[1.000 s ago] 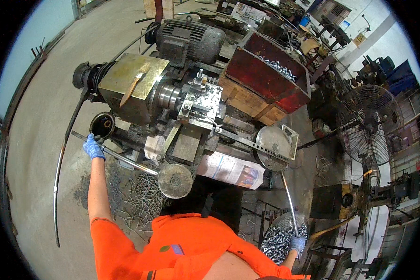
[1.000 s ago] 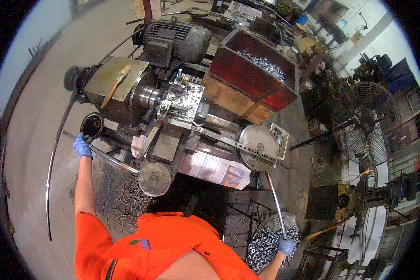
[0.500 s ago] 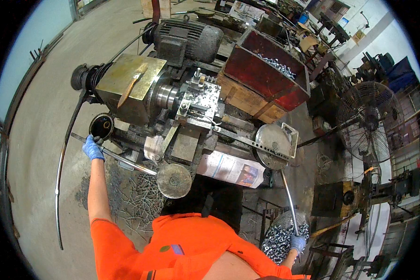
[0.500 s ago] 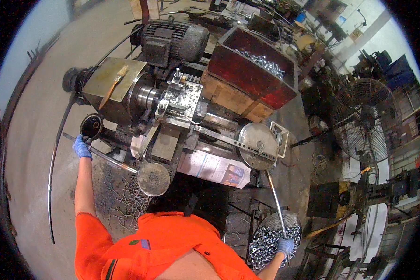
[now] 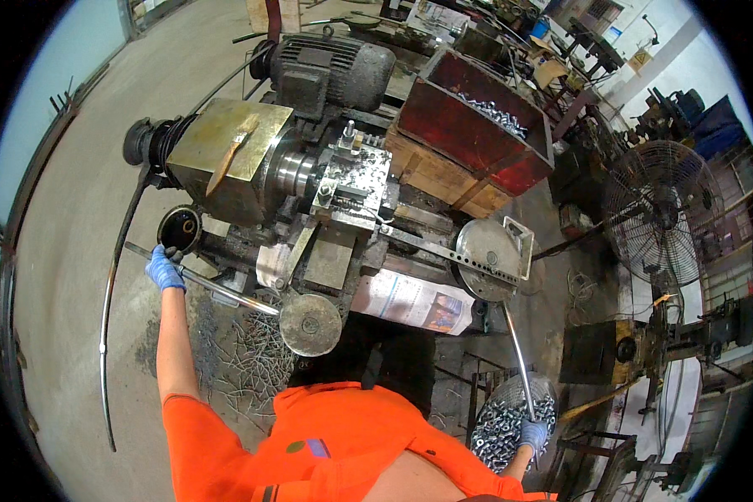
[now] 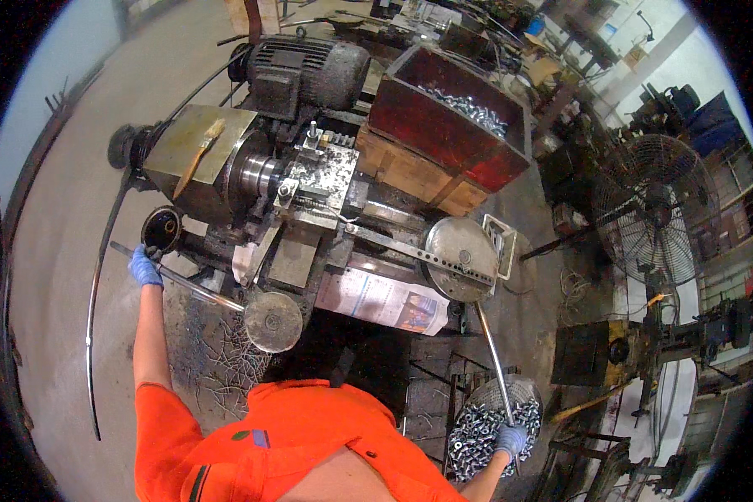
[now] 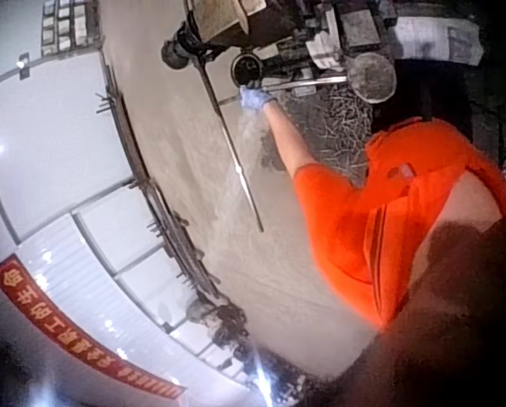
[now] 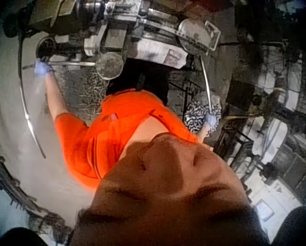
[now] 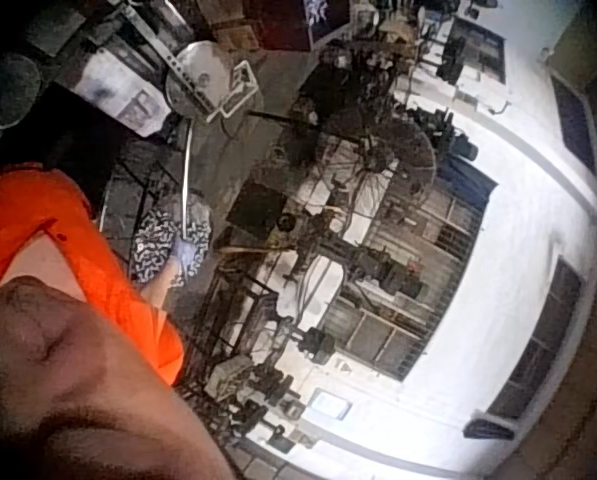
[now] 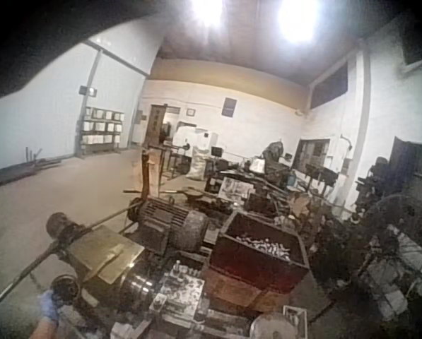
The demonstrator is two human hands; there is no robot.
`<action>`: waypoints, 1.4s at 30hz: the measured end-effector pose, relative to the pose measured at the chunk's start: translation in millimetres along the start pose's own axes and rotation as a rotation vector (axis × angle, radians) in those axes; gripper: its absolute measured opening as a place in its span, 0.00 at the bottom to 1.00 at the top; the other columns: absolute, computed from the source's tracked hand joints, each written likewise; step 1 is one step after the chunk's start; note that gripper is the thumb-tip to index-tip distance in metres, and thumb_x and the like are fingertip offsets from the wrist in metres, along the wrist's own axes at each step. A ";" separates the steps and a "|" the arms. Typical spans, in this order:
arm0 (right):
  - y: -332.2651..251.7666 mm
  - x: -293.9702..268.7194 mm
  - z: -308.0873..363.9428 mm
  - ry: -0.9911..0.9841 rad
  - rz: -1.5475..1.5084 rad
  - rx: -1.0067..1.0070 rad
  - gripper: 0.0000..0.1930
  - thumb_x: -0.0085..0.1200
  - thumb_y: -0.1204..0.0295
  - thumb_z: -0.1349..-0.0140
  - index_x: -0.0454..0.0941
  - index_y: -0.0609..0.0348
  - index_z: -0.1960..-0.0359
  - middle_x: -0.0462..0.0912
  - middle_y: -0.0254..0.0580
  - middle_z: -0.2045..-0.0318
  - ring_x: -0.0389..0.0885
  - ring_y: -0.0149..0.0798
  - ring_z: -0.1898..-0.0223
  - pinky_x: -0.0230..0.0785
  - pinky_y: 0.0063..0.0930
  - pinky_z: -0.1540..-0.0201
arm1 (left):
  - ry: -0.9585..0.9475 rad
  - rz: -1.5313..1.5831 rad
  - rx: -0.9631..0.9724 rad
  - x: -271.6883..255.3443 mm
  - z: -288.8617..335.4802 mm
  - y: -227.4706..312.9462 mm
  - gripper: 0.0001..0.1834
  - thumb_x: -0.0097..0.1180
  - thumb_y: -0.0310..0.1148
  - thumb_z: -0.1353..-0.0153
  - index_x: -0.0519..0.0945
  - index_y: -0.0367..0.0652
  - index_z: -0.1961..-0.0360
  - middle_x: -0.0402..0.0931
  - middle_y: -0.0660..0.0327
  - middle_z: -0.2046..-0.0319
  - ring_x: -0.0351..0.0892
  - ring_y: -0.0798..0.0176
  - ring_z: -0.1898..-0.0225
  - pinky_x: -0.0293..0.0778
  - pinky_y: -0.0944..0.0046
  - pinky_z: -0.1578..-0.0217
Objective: The person uses a lathe to shape metal rods into bolts, adjusting levers and picking up finished pieces.
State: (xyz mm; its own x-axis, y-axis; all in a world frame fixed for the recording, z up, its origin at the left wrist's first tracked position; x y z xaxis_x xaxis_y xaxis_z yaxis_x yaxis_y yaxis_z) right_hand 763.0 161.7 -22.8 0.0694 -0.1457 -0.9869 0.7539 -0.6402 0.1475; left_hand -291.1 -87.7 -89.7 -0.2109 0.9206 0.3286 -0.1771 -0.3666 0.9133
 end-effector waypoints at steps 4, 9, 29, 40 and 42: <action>5.6 6.5 -4.7 0.013 -0.025 -0.022 0.23 0.62 0.57 0.61 0.80 0.61 0.67 0.80 0.57 0.65 0.79 0.53 0.60 0.70 0.39 0.54 | 0.011 0.029 0.013 -0.8 -0.2 0.0 0.09 0.52 0.27 0.44 0.70 0.31 0.67 0.76 0.50 0.79 0.75 0.58 0.85 0.77 0.64 0.84; 8.2 15.3 -7.4 0.040 -0.009 -0.076 0.22 0.67 0.57 0.66 0.82 0.59 0.70 0.81 0.53 0.66 0.80 0.51 0.62 0.72 0.37 0.56 | 0.009 -0.008 0.023 0.7 4.4 2.4 0.08 0.52 0.27 0.44 0.70 0.32 0.67 0.76 0.50 0.79 0.75 0.58 0.85 0.77 0.64 0.84; 11.0 6.4 5.2 0.093 -0.066 -0.009 0.24 0.63 0.57 0.64 0.79 0.64 0.69 0.80 0.60 0.68 0.79 0.56 0.63 0.71 0.41 0.57 | -0.008 -0.020 0.006 -0.2 1.6 -1.1 0.09 0.50 0.29 0.43 0.71 0.31 0.67 0.77 0.50 0.77 0.77 0.57 0.81 0.78 0.62 0.81; -43.2 -17.3 28.7 0.286 -0.127 -0.195 0.21 0.57 0.55 0.58 0.79 0.57 0.66 0.81 0.53 0.71 0.79 0.55 0.68 0.69 0.47 0.62 | -0.026 0.000 0.031 0.3 -5.6 -5.4 0.09 0.51 0.28 0.44 0.71 0.32 0.68 0.76 0.50 0.79 0.76 0.58 0.84 0.77 0.63 0.83; -96.0 -37.5 47.0 0.292 -0.225 -0.284 0.21 0.56 0.54 0.57 0.79 0.54 0.64 0.81 0.51 0.68 0.78 0.54 0.64 0.66 0.50 0.57 | -0.020 -0.018 0.026 -8.6 -8.8 -4.9 0.09 0.51 0.28 0.44 0.71 0.32 0.68 0.76 0.49 0.79 0.76 0.57 0.84 0.77 0.63 0.83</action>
State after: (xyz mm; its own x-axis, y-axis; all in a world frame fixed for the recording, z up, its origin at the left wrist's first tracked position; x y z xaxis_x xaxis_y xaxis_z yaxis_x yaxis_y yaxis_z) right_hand 657.3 193.2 3.2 0.0342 0.2179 -0.9754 0.9175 -0.3938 -0.0558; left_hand -296.9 -95.0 -99.1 -0.1883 0.9296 0.3169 -0.1559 -0.3468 0.9249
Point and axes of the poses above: each hand's wrist, its own z-axis away from the middle knuckle, its own x-axis out of the palm, y = z × x, the point moved 10 cm from there along -z, towards the middle knuckle
